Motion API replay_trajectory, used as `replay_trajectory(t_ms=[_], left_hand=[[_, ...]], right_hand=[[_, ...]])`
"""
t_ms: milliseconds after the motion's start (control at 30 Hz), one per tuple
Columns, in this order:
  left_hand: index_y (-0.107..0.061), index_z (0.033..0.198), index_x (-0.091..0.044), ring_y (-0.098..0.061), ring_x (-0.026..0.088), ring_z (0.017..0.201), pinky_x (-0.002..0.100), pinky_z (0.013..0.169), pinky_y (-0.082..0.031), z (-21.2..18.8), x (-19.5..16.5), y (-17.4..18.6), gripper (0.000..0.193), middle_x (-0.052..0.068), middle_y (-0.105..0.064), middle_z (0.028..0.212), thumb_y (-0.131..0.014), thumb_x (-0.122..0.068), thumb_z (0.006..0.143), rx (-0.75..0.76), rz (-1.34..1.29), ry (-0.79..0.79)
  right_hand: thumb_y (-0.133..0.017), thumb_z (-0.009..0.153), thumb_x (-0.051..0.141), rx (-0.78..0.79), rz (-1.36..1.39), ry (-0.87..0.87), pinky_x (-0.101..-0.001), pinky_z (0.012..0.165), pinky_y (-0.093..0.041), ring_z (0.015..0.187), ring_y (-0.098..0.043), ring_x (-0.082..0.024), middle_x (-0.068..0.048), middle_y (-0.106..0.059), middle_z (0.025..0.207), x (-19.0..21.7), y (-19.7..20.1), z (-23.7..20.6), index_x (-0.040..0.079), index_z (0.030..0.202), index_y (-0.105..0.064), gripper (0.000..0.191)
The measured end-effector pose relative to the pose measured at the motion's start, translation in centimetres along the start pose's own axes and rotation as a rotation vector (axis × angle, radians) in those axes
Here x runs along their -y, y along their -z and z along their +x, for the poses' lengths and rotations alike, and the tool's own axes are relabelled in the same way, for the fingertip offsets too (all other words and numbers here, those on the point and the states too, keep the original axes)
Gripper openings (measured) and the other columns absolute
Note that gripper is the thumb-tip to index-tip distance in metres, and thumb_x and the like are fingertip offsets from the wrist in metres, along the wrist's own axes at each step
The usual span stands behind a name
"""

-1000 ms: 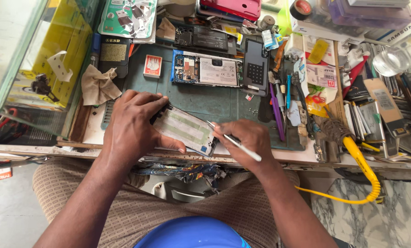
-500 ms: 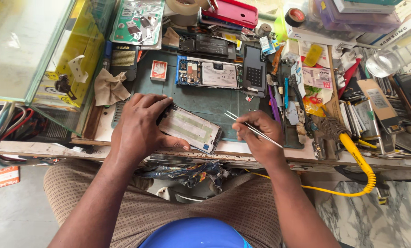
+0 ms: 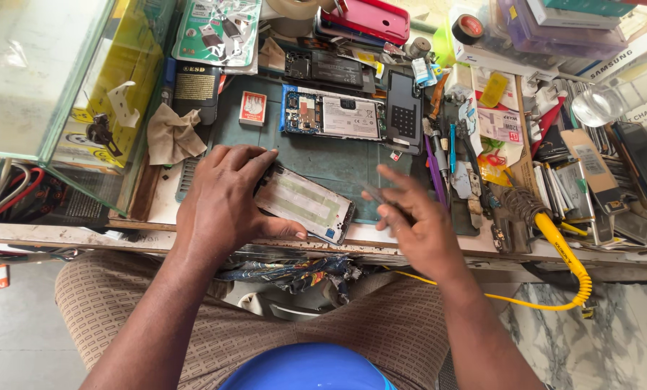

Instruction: The person disassembles a smartphone, removes the back cover, and uses tweezers to pry and separate internal components. They handle the phone casing and internal parts, then reposition the device on the workbench.

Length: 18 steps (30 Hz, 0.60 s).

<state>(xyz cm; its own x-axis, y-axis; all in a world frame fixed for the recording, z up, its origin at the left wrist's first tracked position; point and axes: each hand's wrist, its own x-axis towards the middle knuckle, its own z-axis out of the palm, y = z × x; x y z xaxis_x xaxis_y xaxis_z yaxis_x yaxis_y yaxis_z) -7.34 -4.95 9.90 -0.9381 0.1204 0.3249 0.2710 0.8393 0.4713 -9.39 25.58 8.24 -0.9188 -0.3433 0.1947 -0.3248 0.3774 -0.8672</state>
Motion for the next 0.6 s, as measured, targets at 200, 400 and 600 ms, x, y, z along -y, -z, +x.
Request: replay_trajectory(t_ms=[200,400,600], left_hand=[[-0.068,0.128,-0.007,-0.053,0.032,0.122,0.048,0.104,-0.042,0.1,0.3,-0.1,0.117,0.011,-0.063,0.128,-0.083,-0.078,0.037,0.038,0.007,0.004],[-0.069,0.127,-0.009,-0.052,0.031,0.122,0.049,0.103,-0.041,0.2,0.2,0.0,0.113,0.010,-0.063,0.127,-0.081,-0.079,0.038,0.032,0.021,-0.009],[-0.068,0.128,-0.011,-0.051,0.031,0.124,0.049,0.101,-0.038,0.3,0.0,0.0,0.114,0.011,-0.062,0.128,-0.077,-0.083,0.041,0.059,0.070,-0.064]], right_hand=[[-0.075,0.092,0.015,-0.019,-0.546,0.140,-0.0318,0.074,-0.060,0.088,-0.077,-0.019,-0.007,-0.079,0.103,3.1,-1.2,-0.4,0.015,0.116,-0.078,0.024],[-0.073,0.092,0.019,-0.042,-0.674,0.141,-0.0329,0.068,-0.059,0.082,-0.077,-0.021,-0.004,-0.079,0.099,4.2,-1.7,0.3,0.017,0.110,-0.079,0.019],[-0.073,0.090,0.017,0.019,-0.757,0.154,-0.0360,0.064,-0.058,0.076,-0.076,-0.024,-0.005,-0.079,0.097,5.0,-1.9,0.4,0.017,0.111,-0.079,0.021]])
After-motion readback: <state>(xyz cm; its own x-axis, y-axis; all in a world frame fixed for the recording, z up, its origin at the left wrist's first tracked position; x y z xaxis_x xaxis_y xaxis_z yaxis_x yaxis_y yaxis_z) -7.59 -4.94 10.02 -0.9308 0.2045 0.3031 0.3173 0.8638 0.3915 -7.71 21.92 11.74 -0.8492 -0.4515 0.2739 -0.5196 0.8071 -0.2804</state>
